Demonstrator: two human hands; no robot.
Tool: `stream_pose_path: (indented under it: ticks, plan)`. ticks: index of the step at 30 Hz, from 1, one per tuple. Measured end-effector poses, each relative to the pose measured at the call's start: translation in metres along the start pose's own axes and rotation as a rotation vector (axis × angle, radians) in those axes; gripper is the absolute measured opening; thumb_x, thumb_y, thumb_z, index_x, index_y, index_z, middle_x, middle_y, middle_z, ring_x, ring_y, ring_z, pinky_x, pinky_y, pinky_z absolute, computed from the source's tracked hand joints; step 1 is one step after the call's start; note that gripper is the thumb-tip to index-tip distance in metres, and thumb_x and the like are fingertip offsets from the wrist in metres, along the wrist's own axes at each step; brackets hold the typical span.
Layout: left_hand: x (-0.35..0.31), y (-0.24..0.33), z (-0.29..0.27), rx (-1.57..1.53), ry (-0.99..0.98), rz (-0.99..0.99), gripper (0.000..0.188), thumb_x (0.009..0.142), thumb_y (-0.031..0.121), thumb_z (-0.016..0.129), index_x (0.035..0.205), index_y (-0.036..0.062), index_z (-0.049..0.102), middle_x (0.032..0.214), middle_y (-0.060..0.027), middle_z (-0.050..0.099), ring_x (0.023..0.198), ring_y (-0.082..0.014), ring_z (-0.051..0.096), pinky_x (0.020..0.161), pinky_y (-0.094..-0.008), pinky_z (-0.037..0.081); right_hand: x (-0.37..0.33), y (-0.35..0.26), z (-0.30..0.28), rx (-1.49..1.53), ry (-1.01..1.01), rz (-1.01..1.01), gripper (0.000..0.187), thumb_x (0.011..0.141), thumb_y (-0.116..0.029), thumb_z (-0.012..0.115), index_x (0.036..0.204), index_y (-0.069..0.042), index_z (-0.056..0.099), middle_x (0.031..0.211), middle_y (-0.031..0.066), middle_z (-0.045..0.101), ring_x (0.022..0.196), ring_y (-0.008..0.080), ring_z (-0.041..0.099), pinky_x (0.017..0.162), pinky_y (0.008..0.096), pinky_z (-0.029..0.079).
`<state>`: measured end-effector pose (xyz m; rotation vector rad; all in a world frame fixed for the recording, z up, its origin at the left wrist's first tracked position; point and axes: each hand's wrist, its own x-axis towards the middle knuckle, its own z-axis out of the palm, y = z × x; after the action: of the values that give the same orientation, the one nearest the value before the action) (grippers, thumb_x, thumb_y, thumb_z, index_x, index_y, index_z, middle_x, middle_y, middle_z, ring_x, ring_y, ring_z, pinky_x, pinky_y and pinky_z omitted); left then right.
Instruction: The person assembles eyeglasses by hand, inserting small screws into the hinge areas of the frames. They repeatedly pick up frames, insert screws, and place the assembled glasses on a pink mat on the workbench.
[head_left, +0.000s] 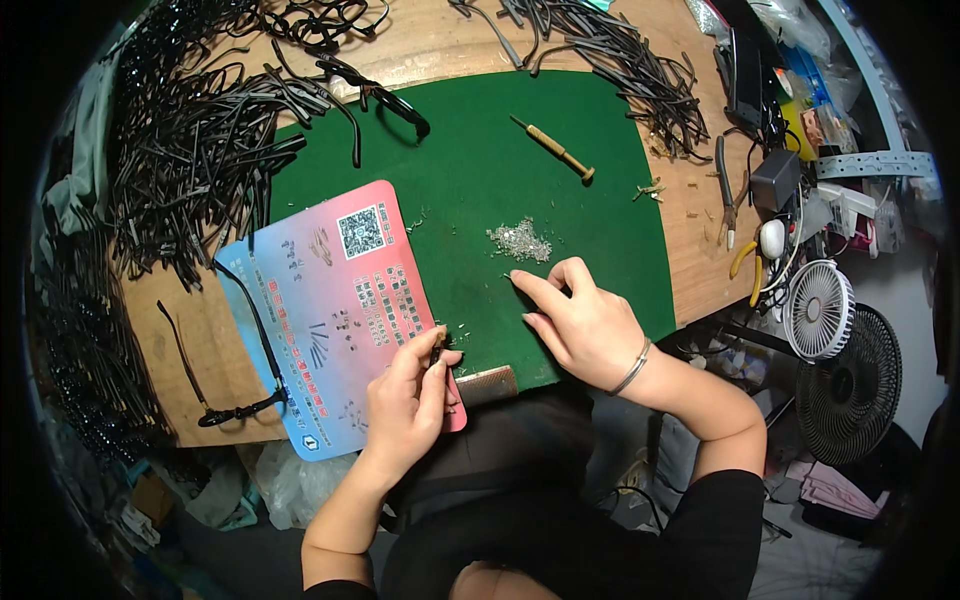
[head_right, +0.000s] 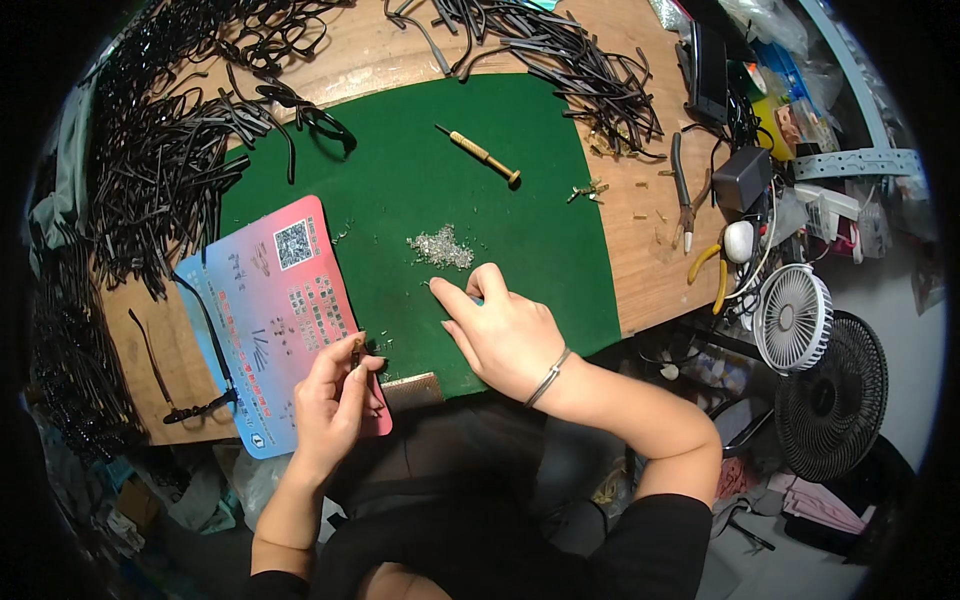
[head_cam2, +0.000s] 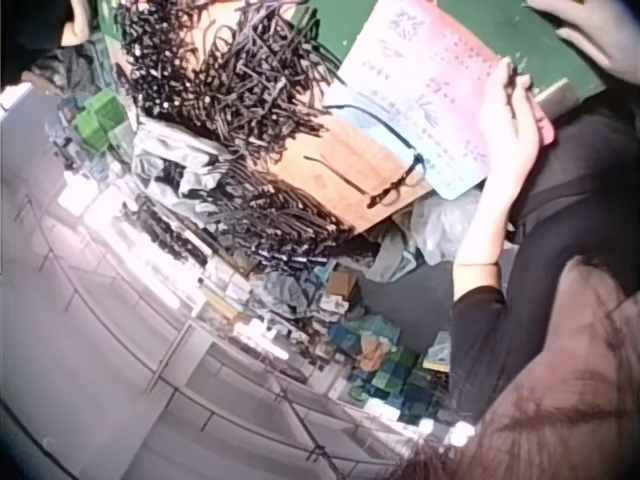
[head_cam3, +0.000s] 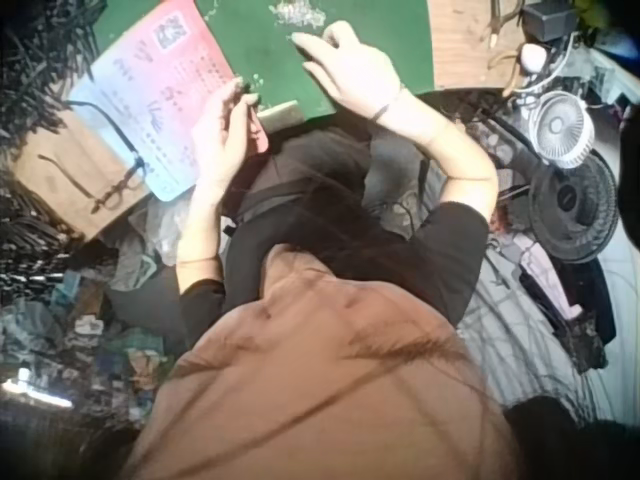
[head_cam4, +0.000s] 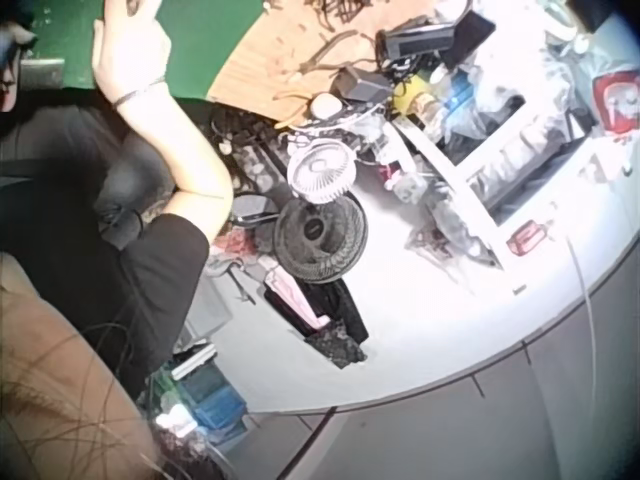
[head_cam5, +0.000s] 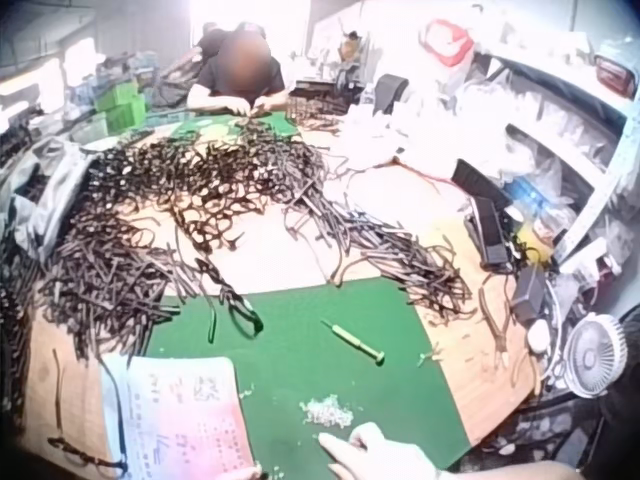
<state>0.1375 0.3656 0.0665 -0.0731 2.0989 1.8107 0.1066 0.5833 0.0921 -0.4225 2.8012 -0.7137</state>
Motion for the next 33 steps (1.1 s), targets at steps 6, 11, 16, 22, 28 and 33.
stream_pose_path:
  ticks: [6,11,16,22,28,33]
  plan:
    - [0.0,-0.003,0.002,0.05,0.009,0.061,0.027,0.089,-0.004,0.046,0.116,-0.0037,0.05,0.087,-0.0106,0.066,0.058,-0.0089,0.059,0.054,-0.0227,0.049,0.002,0.002,0.012,-0.131,0.113,-0.093,0.04,0.075,-0.01,0.062,0.114,-0.01,0.054,0.088,0.0111,0.048,0.058,0.0231,0.06,0.046,0.0331,0.05]
    - [0.001,-0.003,-0.001,0.053,-0.048,0.071,0.03,0.09,-0.003,0.044,0.12,-0.0049,0.047,0.092,-0.0117,0.065,0.055,-0.0069,0.056,0.05,-0.0196,0.047,0.003,0.001,0.011,-0.175,0.093,-0.115,0.038,0.074,-0.009,0.063,0.112,-0.01,0.057,0.085,0.0087,0.049,0.057,0.0206,0.058,0.047,0.0315,0.049]
    - [-0.009,0.012,-0.008,-0.262,-0.042,-0.203,0.029,0.092,-0.002,0.043,0.12,-0.0042,0.046,0.094,-0.0119,0.065,0.057,-0.0068,0.056,0.05,-0.0196,0.046,0.002,0.006,0.014,-0.208,0.099,-0.13,0.046,0.071,-0.01,0.063,0.115,-0.011,0.053,0.088,0.0098,0.048,0.054,0.02,0.057,0.044,0.0315,0.049]
    - [-0.006,0.003,-0.008,-0.154,-0.04,-0.197,0.028,0.091,-0.002,0.046,0.118,-0.0047,0.047,0.093,-0.011,0.065,0.057,-0.005,0.055,0.048,-0.0195,0.046,0.005,0.0,0.013,-0.243,0.063,-0.139,0.045,0.07,-0.009,0.063,0.114,-0.012,0.053,0.087,0.0096,0.048,0.054,0.0212,0.057,0.044,0.0321,0.049]
    - [-0.005,0.0,-0.006,-0.16,0.026,-0.209,0.026,0.09,0.001,0.049,0.115,-0.0034,0.05,0.09,-0.0092,0.066,0.058,-0.0048,0.056,0.05,-0.0202,0.047,0.001,-0.022,0.003,0.173,-0.225,-0.08,0.034,0.084,-0.013,0.053,0.118,-0.012,0.049,0.088,0.0143,0.049,0.062,0.0323,0.06,0.054,0.0403,0.052]
    - [-0.008,-0.007,0.006,0.215,0.146,0.078,0.023,0.088,0.0,0.052,0.111,-0.0022,0.054,0.087,-0.0132,0.066,0.069,-0.0158,0.064,0.061,-0.0262,0.051,0.005,-0.044,0.012,0.332,-0.354,-0.13,0.03,0.086,-0.013,0.051,0.115,-0.007,0.048,0.086,0.0175,0.049,0.06,0.0331,0.058,0.057,0.0405,0.053]
